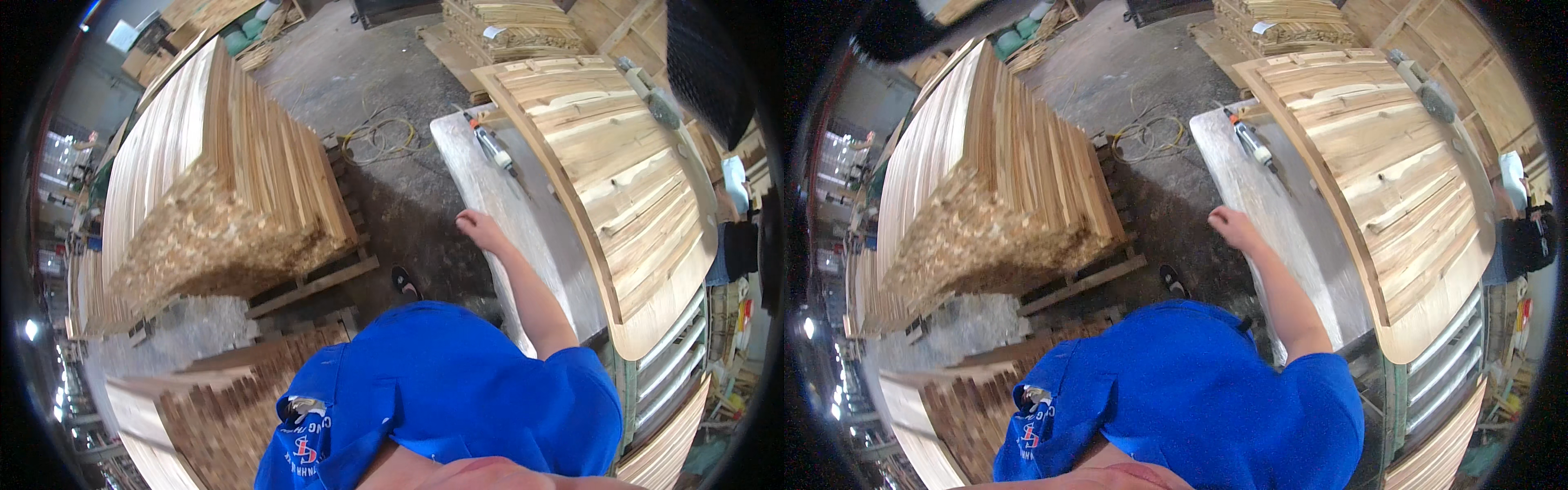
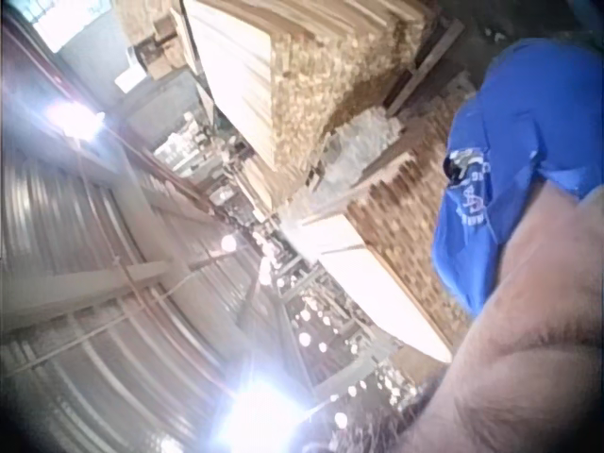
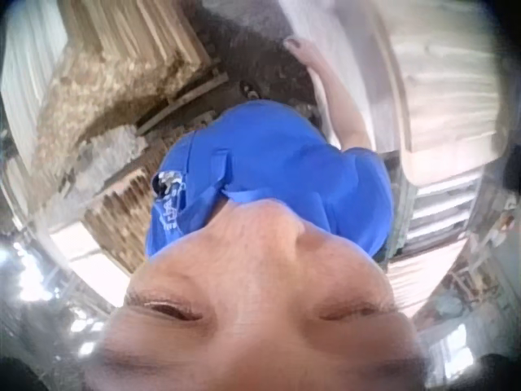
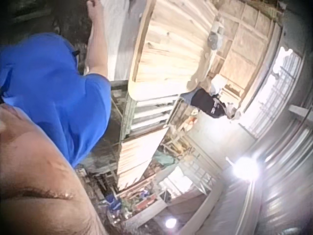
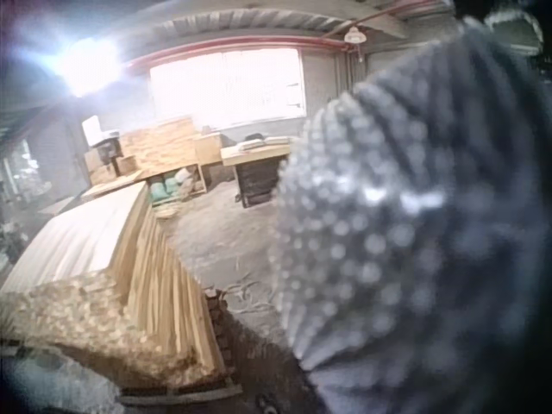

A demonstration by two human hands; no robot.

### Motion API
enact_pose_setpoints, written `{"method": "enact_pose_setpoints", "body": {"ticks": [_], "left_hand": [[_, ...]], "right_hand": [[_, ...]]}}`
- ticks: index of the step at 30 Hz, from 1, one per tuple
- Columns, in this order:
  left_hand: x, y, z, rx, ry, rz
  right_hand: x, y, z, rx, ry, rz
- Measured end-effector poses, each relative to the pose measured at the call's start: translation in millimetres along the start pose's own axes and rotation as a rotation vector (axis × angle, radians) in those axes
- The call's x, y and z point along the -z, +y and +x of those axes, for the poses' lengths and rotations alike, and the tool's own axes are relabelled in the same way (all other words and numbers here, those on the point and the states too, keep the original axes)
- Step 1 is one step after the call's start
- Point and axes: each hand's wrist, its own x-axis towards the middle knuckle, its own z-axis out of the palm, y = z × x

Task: The person uses a pneumatic drill to drive screws into pre-drilled holes on a wooden panel. They then lift the completed panel and place it on a stack, before picking up another panel to repeat the process.

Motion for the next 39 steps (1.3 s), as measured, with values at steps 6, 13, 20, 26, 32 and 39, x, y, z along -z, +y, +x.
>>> {"method": "enact_pose_setpoints", "body": {"ticks": [6, 13, 20, 26, 32, 39], "left_hand": [[139.4, 70.6, 142.0, -0.176, 0.196, -0.618], [254.6, 200.0, 292.7, -0.426, -0.055, -0.555], [348.5, 329.6, 428.4, -0.68, -0.181, -0.283], [437.8, 386.8, 509.8, -0.461, -0.17, -0.066], [510.2, 491.2, 578.7, -0.578, -0.106, 0.416], [548.7, 683.9, 671.4, -0.931, -0.005, 0.6]], "right_hand": [[67.8, -16.5, 109.4, -0.082, 0.491, -0.109], [128.2, 30.7, 176.2, -0.169, 0.949, -0.425], [202.2, 59.4, 256.8, -0.482, 1.305, -0.467], [201.4, 70.1, 301.1, -0.839, 1.282, -0.817], [211.0, 72.1, 303.0, -0.805, 1.306, -0.855], [226.4, 67.4, 322.8, -0.813, 1.383, -0.776]]}}
